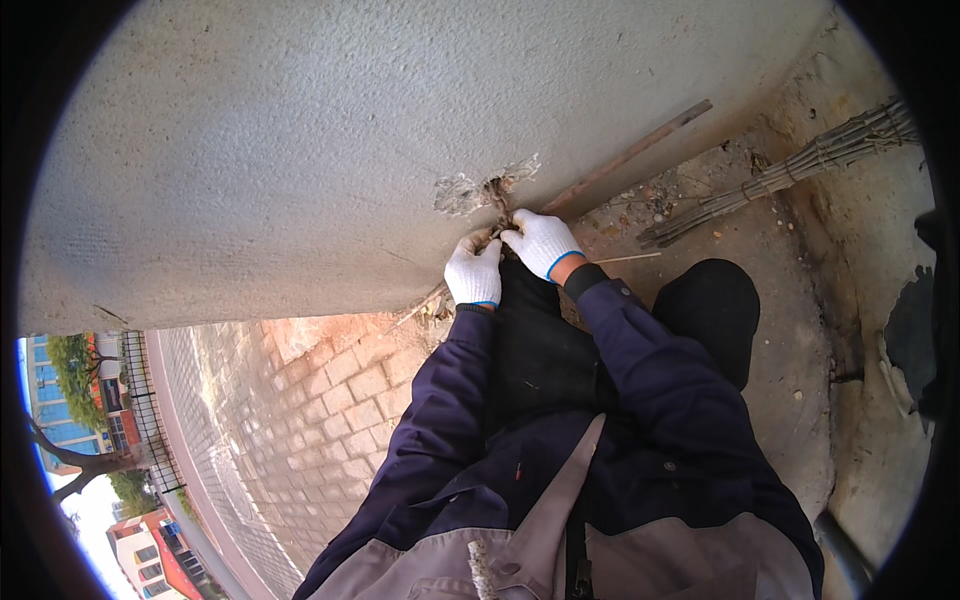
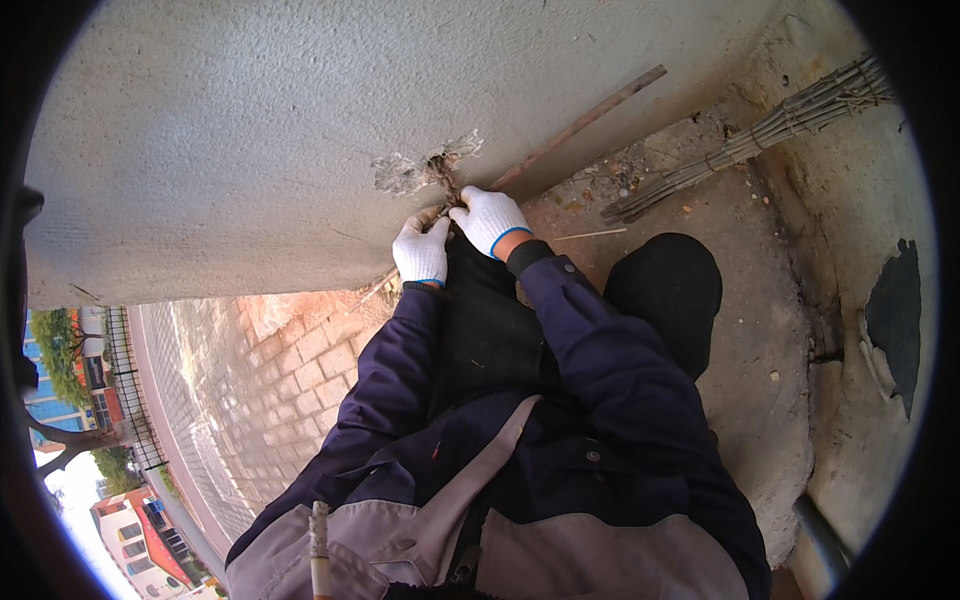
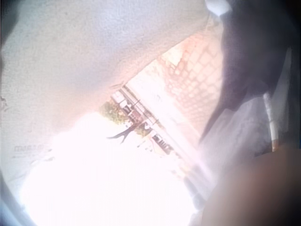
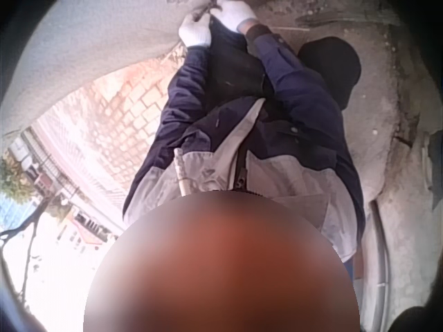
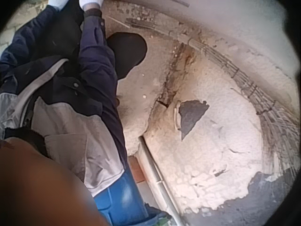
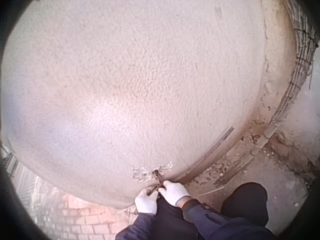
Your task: The person walks to a wall and kneels to pack a fibrous material into a hole. They then stand, pick up a chain, and walk to a car with an open hood to place the chain inside. Finally, they walk to a workbench and handle a small metal part.
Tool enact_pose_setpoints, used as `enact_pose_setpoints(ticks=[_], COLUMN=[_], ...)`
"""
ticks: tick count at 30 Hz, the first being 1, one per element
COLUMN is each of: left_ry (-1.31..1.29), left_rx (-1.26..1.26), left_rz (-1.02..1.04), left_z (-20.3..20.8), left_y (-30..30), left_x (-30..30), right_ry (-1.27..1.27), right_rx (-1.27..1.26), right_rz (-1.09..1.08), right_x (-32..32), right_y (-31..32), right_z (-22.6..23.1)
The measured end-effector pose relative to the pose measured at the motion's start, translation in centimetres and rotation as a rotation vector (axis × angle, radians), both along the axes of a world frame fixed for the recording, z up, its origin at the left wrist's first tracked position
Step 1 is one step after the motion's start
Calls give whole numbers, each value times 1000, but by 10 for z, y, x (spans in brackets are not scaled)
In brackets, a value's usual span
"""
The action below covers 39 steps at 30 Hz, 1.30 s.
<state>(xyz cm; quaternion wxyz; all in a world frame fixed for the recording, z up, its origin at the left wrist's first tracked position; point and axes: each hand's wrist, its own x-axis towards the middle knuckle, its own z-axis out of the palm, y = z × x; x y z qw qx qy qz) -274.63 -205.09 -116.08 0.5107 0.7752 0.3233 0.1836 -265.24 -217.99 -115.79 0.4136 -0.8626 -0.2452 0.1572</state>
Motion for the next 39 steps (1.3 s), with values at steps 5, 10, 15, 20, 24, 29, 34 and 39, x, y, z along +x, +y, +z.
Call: enact_pose_setpoints(ticks=[5, 10, 15, 20, 24, 29, 34, 39], left_ry=[-16, 3, 107, 163, 93, 31, -33, -20], left_rx=[-24, -147, -139, 39, 356, 529, 509, 514], left_rz=[-1, 3, -17, -31, -52, -95, -88, -64], left_z=[-1, 4, 13, 15, 14, 15, 17, 17], left_y=[-1, -2, 2, 3, 1, -3, -5, -7], left_x=[-1, 1, 3, 2, 1, -2, -1, 0], right_ry=[-1, 1, 0, 1, 2, -5, 2, -8], right_rx=[-13, -17, -15, -22, -11, -11, -11, -13], right_rz=[3, 5, 7, 7, 11, 2, 10, 5], right_x=[0, 0, 0, 0, 0, 0, 0, 0], right_y=[0, 0, -1, -1, -1, 0, -1, 0], right_z=[0, 1, 3, 3, 2, 0, 0, 1])
